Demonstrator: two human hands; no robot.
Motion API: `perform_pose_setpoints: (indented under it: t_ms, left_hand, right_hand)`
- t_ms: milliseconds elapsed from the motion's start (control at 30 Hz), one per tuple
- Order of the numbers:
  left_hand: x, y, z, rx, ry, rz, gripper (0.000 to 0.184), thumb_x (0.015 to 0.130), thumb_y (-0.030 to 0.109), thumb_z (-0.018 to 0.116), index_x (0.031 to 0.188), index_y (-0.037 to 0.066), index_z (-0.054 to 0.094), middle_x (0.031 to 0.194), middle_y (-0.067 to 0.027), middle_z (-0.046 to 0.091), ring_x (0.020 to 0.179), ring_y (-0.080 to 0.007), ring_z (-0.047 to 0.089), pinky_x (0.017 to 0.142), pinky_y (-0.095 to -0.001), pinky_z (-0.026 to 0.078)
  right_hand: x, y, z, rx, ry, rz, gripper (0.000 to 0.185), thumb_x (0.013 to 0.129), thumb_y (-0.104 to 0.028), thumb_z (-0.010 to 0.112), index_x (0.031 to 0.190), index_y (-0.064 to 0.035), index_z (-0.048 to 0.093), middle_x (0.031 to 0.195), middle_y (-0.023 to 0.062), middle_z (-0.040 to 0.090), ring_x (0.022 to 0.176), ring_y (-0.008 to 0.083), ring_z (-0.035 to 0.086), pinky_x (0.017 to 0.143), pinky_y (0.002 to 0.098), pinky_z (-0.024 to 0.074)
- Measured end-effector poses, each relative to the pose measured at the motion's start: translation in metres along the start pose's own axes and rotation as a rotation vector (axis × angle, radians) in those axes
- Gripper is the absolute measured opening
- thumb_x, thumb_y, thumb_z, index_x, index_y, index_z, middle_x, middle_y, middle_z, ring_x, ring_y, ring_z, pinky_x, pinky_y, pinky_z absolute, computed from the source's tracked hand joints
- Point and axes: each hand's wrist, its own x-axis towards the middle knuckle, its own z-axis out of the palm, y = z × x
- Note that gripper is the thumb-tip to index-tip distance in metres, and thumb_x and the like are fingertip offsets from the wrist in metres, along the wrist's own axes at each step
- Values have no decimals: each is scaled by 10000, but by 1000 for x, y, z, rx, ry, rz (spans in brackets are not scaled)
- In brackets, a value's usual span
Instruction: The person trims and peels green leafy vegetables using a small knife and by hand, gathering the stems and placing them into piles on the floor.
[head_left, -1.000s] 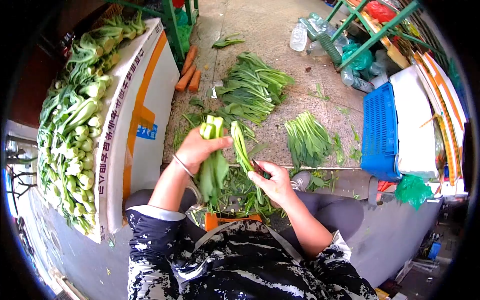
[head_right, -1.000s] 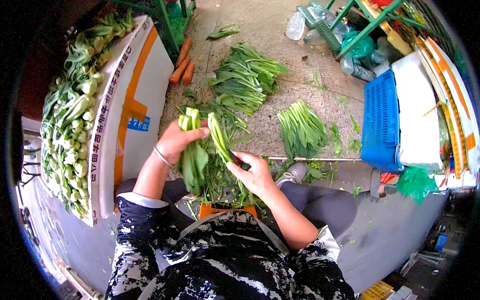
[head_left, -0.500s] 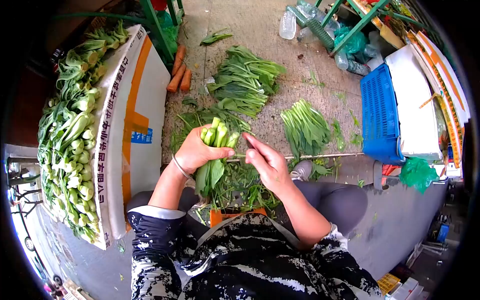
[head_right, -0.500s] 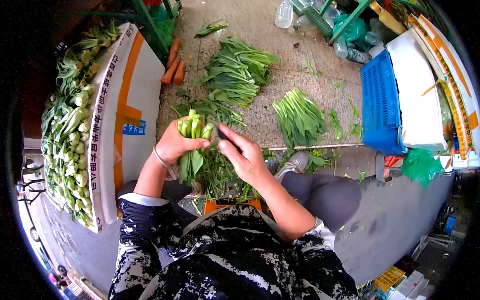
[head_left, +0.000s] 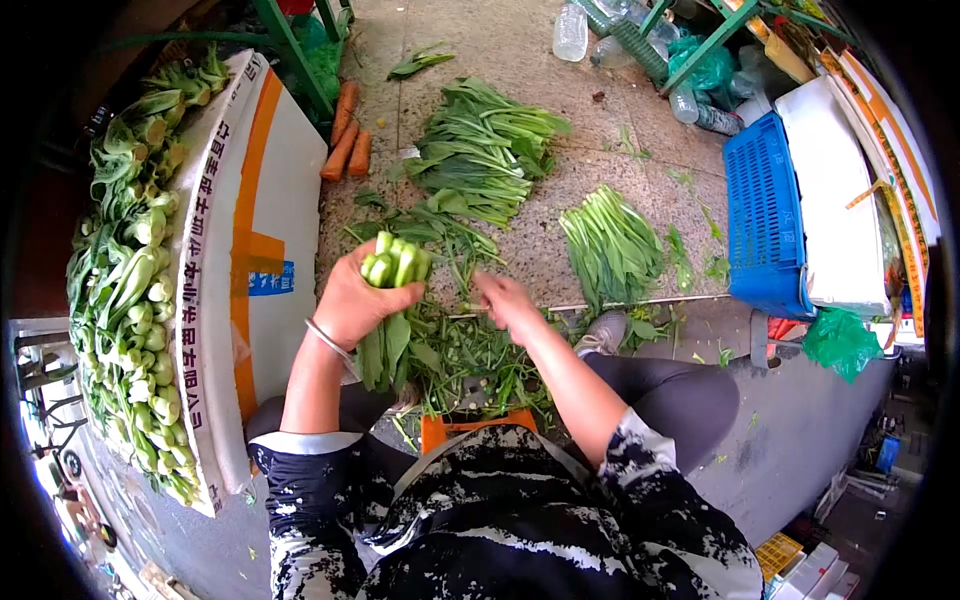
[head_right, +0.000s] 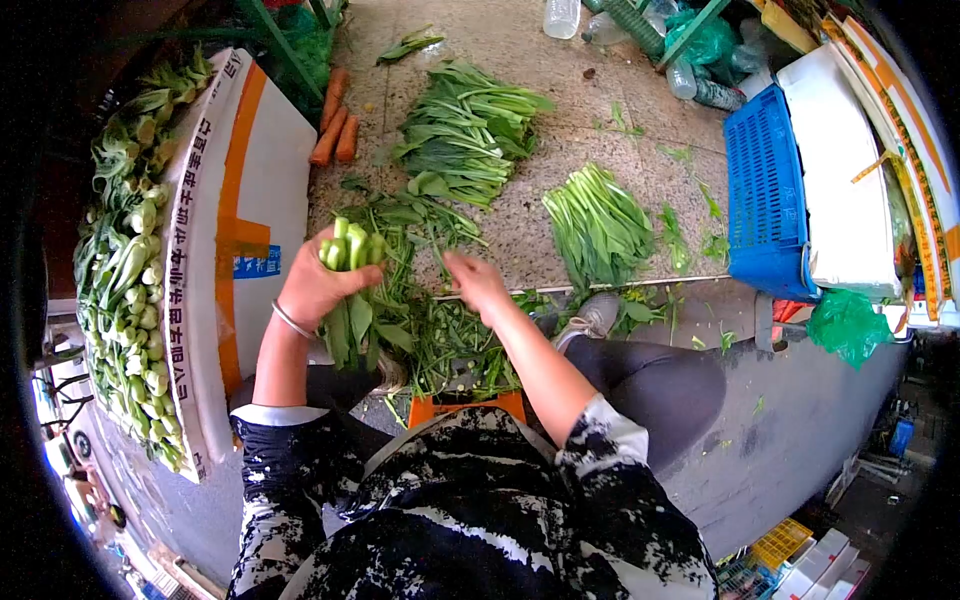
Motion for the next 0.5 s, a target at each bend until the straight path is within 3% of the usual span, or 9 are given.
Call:
perform_pose_setpoints:
  t_ms: [100, 133, 200, 233, 300, 400, 433, 467, 500]
  left_hand:
    - [4, 1, -4, 58, 91, -70, 323, 657, 57, 741, 943, 14, 598, 806, -4, 622, 697, -73, 570, 654, -222, 483]
    - [4, 3, -5, 137, 126, -99, 305, 663, 62, 736, 935, 18, 605, 796, -1, 621, 694, -74, 569, 648, -224, 482]
    - [6, 0, -7, 161, 131, -35, 289, 659, 117, 738, 903, 19, 619, 753, -24, 630, 668, -97, 584, 631, -250, 486]
    - [7, 1, -6, 357, 177, 8, 307, 645, 150, 742, 893, 18, 619, 732, -45, 630, 654, -117, 593, 625, -266, 488]
    - [9, -3, -7, 606, 237, 95, 373, 601, 225, 744, 876, 8, 616, 720, -112, 639, 648, -212, 627, 634, -319, 497]
    - [13, -7, -7, 823, 182, 126, 366, 595, 215, 730, 866, -1, 610, 740, -116, 650, 664, -260, 631, 639, -341, 502]
    - [11, 3, -4, 811, 115, 30, 340, 588, 201, 714, 846, 5, 610, 923, -151, 646, 794, -296, 627, 719, -356, 501]
    - [12, -1, -2, 808, 118, 27, 340, 588, 201, 714, 846, 5, 610, 923, -151, 646, 794, -296, 627, 719, -356, 501]
    - [15, -9, -1, 768, 67, 228, 336, 582, 188, 712, 849, 11, 612, 1015, -171, 611, 872, -294, 612, 766, -353, 489]
  right_hand:
    - [76, 18, -6, -126, 240, -342, 388, 774, -350, 656, 1026, -59, 605, 757, 103, 609, 637, 203, 577, 593, 337, 469]
    - [101, 30, -7, -123, 234, -338, 388, 774, -350, 656, 1026, -59, 605, 757, 103, 609, 637, 203, 577, 593, 337, 469]
    - [136, 40, -7, -609, 671, -587, 275, 757, -223, 671, 922, -10, 616, 739, 50, 598, 582, 110, 559, 497, 280, 439]
    - [139, 43, -9, -608, 667, -587, 275, 757, -223, 671, 922, -10, 616, 739, 50, 598, 582, 110, 559, 497, 280, 439]
    - [143, 48, -14, -602, 554, -424, 284, 710, -200, 709, 915, -21, 626, 819, 149, 639, 792, 330, 609, 712, 397, 463]
    - [150, 51, -15, -319, 411, -416, 237, 704, -148, 715, 889, -21, 636, 842, 138, 647, 781, 281, 620, 725, 372, 471]
    - [135, 43, -13, -325, 409, -417, 237, 704, -148, 715, 889, -21, 636, 842, 138, 647, 781, 281, 620, 725, 372, 471]
    - [117, 38, -10, -259, 365, -553, 227, 708, -133, 714, 889, -21, 637, 854, 123, 652, 760, 243, 618, 711, 350, 476]
    - [91, 26, -6, -188, 318, -688, 217, 711, -119, 713, 890, -22, 639, 865, 108, 657, 740, 206, 617, 697, 329, 481]
